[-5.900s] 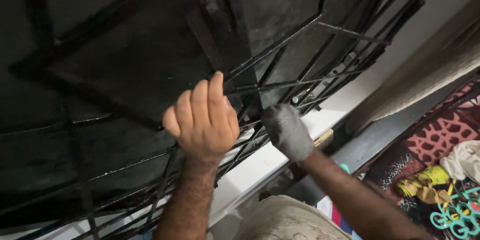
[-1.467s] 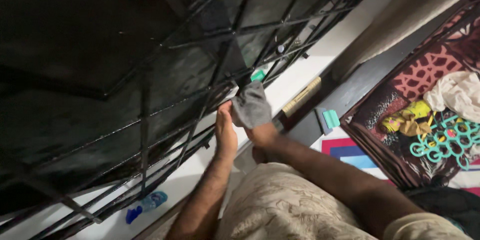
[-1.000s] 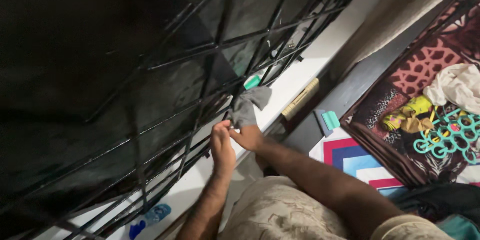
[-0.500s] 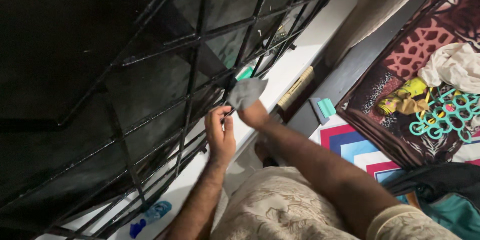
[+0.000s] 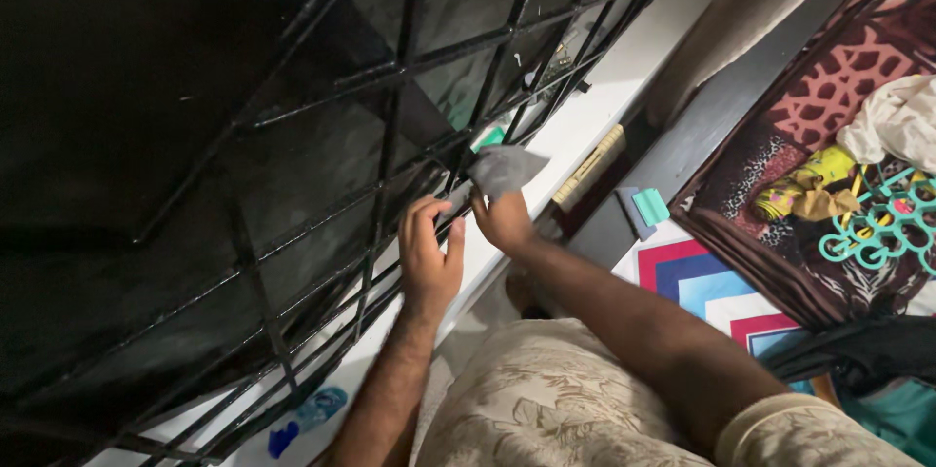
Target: The person wipes the black metal bars of a window grille using a cloth, moving between different sections of the frame.
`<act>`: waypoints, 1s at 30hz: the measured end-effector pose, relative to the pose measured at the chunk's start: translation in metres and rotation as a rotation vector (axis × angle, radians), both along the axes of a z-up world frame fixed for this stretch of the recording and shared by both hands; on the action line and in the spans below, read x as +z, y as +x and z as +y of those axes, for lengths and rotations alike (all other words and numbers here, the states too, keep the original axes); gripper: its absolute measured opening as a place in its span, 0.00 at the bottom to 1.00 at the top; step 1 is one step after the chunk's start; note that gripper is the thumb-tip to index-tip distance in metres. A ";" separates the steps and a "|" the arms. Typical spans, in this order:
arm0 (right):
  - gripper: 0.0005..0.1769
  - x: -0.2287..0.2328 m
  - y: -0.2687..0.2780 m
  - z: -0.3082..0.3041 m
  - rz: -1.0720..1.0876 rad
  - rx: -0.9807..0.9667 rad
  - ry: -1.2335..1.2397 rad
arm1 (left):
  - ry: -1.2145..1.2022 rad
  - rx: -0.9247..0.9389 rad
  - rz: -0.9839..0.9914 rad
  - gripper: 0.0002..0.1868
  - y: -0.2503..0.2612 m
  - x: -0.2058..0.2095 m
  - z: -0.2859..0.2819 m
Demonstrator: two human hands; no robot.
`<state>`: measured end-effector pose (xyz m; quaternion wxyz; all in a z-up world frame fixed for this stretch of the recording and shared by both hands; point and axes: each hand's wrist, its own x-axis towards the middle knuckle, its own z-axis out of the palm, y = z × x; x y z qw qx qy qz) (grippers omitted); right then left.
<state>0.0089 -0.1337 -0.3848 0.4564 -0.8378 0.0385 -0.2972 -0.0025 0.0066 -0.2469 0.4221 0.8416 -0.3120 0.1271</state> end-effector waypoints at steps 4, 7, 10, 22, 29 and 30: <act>0.19 0.012 -0.008 0.000 -0.149 0.150 -0.102 | -0.061 0.009 0.029 0.13 0.017 -0.010 -0.009; 0.17 -0.003 0.017 0.000 0.620 0.090 0.179 | -0.167 0.065 0.188 0.19 0.037 -0.026 -0.013; 0.15 -0.020 0.029 -0.016 0.339 0.056 -0.088 | 0.025 0.060 0.248 0.21 0.054 -0.042 -0.016; 0.15 -0.096 -0.015 -0.041 0.013 0.278 -0.068 | 0.952 0.059 0.365 0.23 0.088 -0.043 -0.036; 0.13 -0.110 0.018 0.000 0.210 0.019 0.589 | 0.902 0.097 -0.076 0.18 0.064 -0.045 -0.036; 0.16 -0.118 0.012 0.013 0.184 0.014 0.773 | 0.873 0.120 -0.152 0.21 0.057 -0.045 -0.034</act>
